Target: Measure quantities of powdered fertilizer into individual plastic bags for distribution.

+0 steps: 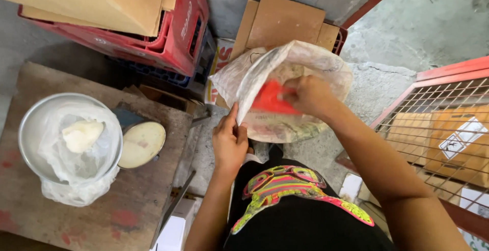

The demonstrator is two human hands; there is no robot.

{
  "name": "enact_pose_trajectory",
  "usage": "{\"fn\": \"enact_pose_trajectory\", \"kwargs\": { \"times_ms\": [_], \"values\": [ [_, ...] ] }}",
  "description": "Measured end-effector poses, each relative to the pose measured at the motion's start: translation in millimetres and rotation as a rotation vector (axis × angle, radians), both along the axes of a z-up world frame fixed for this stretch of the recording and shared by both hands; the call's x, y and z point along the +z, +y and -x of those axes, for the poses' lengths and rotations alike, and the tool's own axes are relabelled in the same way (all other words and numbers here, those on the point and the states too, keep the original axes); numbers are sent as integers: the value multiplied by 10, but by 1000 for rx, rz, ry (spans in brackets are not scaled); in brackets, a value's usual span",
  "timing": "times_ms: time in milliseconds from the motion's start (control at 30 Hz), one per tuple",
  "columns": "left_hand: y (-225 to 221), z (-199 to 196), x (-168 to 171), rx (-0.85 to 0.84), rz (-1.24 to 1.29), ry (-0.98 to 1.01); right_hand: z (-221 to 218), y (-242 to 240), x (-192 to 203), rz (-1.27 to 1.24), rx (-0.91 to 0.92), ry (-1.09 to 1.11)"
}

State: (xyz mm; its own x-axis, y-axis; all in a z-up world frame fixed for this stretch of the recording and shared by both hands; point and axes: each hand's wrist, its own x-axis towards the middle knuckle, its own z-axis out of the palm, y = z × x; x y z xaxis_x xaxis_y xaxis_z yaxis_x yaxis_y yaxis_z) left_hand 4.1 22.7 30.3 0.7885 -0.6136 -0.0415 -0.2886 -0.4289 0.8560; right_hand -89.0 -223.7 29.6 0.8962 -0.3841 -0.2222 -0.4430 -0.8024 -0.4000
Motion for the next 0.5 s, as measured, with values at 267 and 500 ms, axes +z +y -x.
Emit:
{"fn": "enact_pose_trajectory", "kwargs": {
  "times_ms": [267, 500],
  "values": [
    [24, -14, -39, -48, 70, -135, 226, -104, -304, 31, 57, -131],
    [32, -60, -60, -44, 63, -195, 515, -140, -245, 247, -171, 104]
  ]
}}
